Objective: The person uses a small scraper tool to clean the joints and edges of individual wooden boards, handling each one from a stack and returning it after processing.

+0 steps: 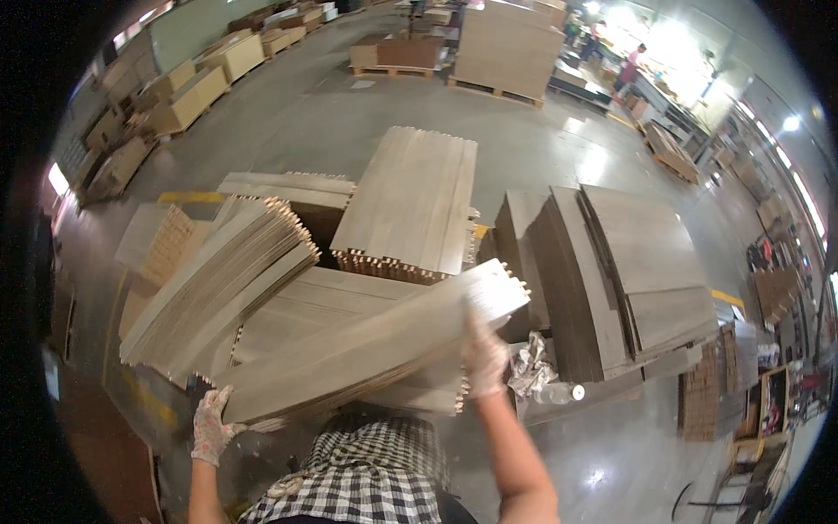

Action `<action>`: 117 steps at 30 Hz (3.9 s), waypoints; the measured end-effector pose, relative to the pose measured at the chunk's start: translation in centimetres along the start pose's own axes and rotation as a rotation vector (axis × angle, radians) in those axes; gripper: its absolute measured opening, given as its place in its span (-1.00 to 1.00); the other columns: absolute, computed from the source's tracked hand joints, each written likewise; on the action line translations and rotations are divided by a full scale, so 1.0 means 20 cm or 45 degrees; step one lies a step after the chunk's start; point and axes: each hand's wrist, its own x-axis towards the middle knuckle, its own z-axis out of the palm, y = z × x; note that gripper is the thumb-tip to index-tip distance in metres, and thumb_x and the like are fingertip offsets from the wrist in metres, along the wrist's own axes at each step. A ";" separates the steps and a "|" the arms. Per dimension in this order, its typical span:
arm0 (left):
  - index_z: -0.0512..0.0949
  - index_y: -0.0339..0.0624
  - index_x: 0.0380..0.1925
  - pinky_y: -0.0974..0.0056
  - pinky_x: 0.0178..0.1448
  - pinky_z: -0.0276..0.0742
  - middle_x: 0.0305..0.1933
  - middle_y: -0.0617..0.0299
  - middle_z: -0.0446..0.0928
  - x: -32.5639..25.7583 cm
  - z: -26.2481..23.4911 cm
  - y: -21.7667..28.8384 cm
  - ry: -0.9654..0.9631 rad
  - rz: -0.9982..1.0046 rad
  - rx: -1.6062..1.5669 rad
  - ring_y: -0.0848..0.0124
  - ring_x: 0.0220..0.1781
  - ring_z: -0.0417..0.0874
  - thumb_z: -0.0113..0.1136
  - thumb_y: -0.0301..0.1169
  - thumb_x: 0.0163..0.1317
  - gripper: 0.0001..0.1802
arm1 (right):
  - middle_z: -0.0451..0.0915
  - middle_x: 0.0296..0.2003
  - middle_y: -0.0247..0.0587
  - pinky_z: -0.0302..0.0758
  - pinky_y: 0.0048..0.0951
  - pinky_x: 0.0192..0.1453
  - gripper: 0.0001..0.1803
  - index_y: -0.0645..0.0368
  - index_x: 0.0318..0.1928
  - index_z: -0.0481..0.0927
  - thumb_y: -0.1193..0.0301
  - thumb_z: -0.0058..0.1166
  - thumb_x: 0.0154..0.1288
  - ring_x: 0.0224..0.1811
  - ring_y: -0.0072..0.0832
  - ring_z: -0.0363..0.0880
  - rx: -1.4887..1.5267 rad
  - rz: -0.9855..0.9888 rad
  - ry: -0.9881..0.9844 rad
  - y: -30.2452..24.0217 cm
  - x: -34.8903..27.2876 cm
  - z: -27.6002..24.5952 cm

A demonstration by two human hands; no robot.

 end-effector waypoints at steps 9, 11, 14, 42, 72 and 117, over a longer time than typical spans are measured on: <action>0.35 -0.14 0.22 0.12 0.04 0.46 0.01 0.13 0.44 -0.04 0.01 -0.04 0.138 0.156 0.067 0.12 -0.06 0.46 0.54 -0.24 -0.34 -0.02 | 0.68 -0.24 0.04 0.57 -0.44 -0.41 -0.50 0.13 0.13 0.55 0.67 0.03 0.13 -0.40 -0.41 0.72 0.262 -0.134 0.120 -0.38 -0.12 0.12; 0.35 -0.15 0.22 0.12 0.03 0.46 0.00 0.13 0.45 -0.04 0.02 -0.05 0.161 0.174 0.023 0.12 -0.05 0.47 0.54 -0.22 -0.34 -0.01 | 0.68 -0.22 -0.14 0.55 -0.44 -0.48 -0.41 -0.01 0.22 0.45 0.60 0.07 0.12 -0.48 -0.47 0.66 -0.135 -0.147 -0.141 -0.41 -0.27 0.18; 0.36 -0.19 0.20 0.12 0.02 0.47 0.03 0.12 0.47 -0.03 0.04 -0.05 0.195 0.221 -0.072 0.11 -0.04 0.49 0.53 -0.19 -0.33 -0.03 | 0.68 -0.17 -0.38 0.49 -0.54 -0.55 -0.26 -0.18 0.33 0.33 0.52 0.12 0.07 -0.48 -0.64 0.60 0.035 -0.449 -0.282 -0.71 -0.63 0.38; -0.12 -0.12 0.45 0.25 0.14 0.54 0.17 0.00 0.45 -0.08 0.46 -0.43 0.459 0.357 -1.586 0.28 0.15 0.52 0.48 -0.14 -0.03 0.18 | 0.64 -0.46 -0.29 0.43 -0.48 -0.58 -0.43 0.11 0.33 0.32 0.62 -0.11 0.30 -0.61 -0.53 0.50 0.377 -0.244 -0.331 -1.46 -0.93 0.48; 0.51 -0.20 -0.17 0.44 0.11 0.33 -0.19 0.38 0.50 -0.12 0.42 -0.41 0.248 -0.064 -2.259 0.61 -0.08 0.44 -0.08 -0.35 0.45 -0.80 | 0.60 0.04 -0.10 0.45 -0.56 -0.54 -0.56 0.12 0.27 0.40 0.52 -0.13 0.39 -0.45 -0.55 0.62 0.026 -0.441 -0.258 -1.51 -1.05 0.60; 0.37 -0.34 0.12 0.00 0.11 0.39 -0.04 -0.10 0.47 0.42 0.17 0.59 0.117 0.866 -0.209 -0.02 0.01 0.46 0.31 -0.04 -0.02 -0.22 | 0.62 -0.46 0.07 0.52 -0.10 -0.31 -0.69 -0.17 0.06 0.58 0.32 -0.06 0.35 -0.40 -0.02 0.62 -0.413 0.324 0.237 0.56 0.37 -0.25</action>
